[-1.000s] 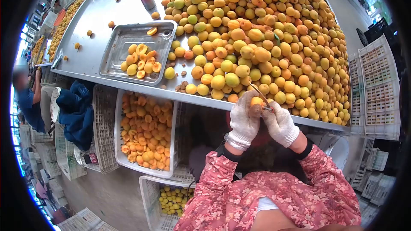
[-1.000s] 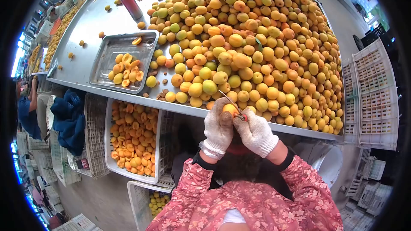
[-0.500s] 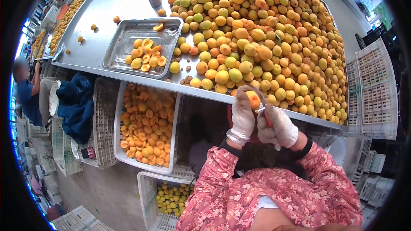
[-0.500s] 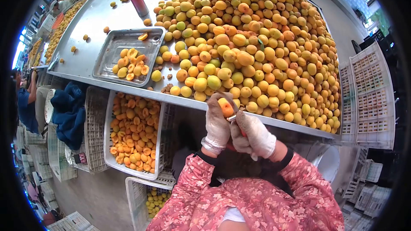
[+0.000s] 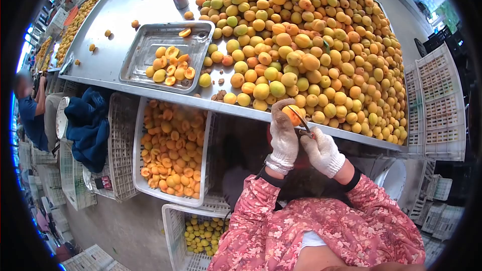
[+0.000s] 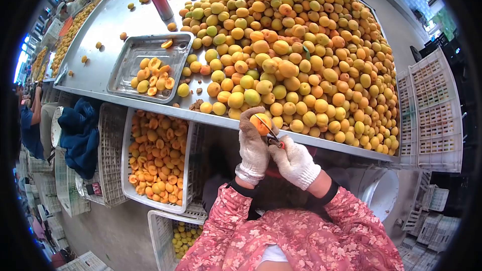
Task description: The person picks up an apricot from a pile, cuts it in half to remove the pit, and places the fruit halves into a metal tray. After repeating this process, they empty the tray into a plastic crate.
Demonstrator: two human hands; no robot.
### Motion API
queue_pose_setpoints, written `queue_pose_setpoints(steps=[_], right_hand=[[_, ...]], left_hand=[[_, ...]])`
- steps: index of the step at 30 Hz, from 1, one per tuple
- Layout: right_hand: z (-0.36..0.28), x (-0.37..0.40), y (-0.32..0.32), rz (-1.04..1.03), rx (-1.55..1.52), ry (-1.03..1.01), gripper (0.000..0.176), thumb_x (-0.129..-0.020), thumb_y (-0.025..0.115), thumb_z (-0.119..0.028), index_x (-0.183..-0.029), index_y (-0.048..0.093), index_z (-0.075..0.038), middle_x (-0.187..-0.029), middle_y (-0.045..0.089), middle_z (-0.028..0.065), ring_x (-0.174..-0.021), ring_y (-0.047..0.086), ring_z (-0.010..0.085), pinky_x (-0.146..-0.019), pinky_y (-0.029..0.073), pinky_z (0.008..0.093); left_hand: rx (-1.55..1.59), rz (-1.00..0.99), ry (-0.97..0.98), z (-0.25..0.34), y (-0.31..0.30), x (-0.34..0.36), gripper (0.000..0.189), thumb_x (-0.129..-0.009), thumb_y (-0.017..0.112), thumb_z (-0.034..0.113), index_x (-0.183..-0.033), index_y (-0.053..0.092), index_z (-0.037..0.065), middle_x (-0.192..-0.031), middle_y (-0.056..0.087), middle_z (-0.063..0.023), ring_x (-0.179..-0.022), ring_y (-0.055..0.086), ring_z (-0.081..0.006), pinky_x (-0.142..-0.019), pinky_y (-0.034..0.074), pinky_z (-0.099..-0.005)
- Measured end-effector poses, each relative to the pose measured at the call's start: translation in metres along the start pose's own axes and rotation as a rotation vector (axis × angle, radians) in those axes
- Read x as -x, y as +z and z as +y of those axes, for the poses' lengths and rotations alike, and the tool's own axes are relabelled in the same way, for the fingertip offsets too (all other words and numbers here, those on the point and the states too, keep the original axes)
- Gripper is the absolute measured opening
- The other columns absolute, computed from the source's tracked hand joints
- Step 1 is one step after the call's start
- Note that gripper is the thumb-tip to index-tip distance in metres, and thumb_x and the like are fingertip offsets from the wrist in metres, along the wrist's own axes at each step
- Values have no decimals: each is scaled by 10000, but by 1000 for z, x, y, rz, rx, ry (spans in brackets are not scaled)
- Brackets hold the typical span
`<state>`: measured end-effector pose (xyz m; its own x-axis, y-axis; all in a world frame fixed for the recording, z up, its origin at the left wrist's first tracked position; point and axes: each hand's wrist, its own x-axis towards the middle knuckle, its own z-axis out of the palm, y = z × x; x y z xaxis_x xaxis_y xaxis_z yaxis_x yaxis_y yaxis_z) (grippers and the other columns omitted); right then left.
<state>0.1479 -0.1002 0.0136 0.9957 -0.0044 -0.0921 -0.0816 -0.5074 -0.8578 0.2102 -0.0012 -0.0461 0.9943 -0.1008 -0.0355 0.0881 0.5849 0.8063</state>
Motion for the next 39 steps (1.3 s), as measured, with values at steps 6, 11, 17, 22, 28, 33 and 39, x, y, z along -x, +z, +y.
queue_pose_setpoints(steps=[6, 11, 17, 22, 28, 33, 39], right_hand=[[18, -7, 3, 45, 201, -83, 196, -949, 560, -166, -1031, 519, 7, -778, 652, 227, -754, 650, 429, -610, 502, 458], [24, -5, -6, 45, 216, -73, 212, -937, 571, -173, -1033, 521, 9, -779, 656, 224, -736, 654, 421, -598, 504, 462], [28, -5, -3, 86, 228, -117, 252, -928, 603, -214, -1039, 530, 0, -767, 653, 210, -702, 653, 414, -597, 516, 455], [20, -10, -2, 136, 250, -141, 278, -920, 623, -236, -1032, 533, 3, -755, 652, 200, -689, 648, 412, -593, 516, 456], [18, -10, -14, 50, 496, -21, 275, -912, 613, -170, -1117, 529, -7, -794, 659, 216, -749, 654, 428, -625, 520, 447], [25, -11, -16, 23, 476, -27, 257, -909, 622, -184, -1077, 534, -10, -781, 659, 218, -734, 655, 423, -613, 518, 446], [12, -9, -24, 9, 343, -20, 260, -903, 636, -200, -1062, 546, -14, -764, 657, 206, -720, 657, 407, -608, 517, 441]], left_hand=[[-213, -48, 96, 7, 3, 10, 437, -1007, 520, 430, -1211, 502, 45, -1084, 555, -85, -973, 561, -149, -890, 472, -296], [-194, -202, -31, 14, -2, 5, 445, -973, 600, 293, -1298, 438, 38, -1108, 592, -91, -1001, 585, -147, -880, 500, -284], [65, -136, -48, 23, 3, 4, 587, -923, 698, 284, -1374, 436, 15, -1163, 566, -79, -1022, 570, -139, -897, 486, -272], [233, -137, -159, 8, -2, 2, 584, -959, 600, 453, -1322, 474, 14, -1078, 599, -70, -959, 583, -145, -862, 497, -278], [234, -153, -211, 16, 8, 3, 548, -1003, 497, 474, -1291, 484, 9, -1034, 635, -90, -963, 611, -177, -882, 502, -320], [295, -216, -289, 15, 0, 0, 440, -1038, 455, 345, -1295, 474, -12, -1033, 653, -107, -970, 628, -195, -904, 506, -332], [383, -224, -377, 31, 2, -1, 384, -999, 533, 235, -1292, 472, -6, -1072, 651, -148, -1015, 640, -229, -929, 512, -345]])
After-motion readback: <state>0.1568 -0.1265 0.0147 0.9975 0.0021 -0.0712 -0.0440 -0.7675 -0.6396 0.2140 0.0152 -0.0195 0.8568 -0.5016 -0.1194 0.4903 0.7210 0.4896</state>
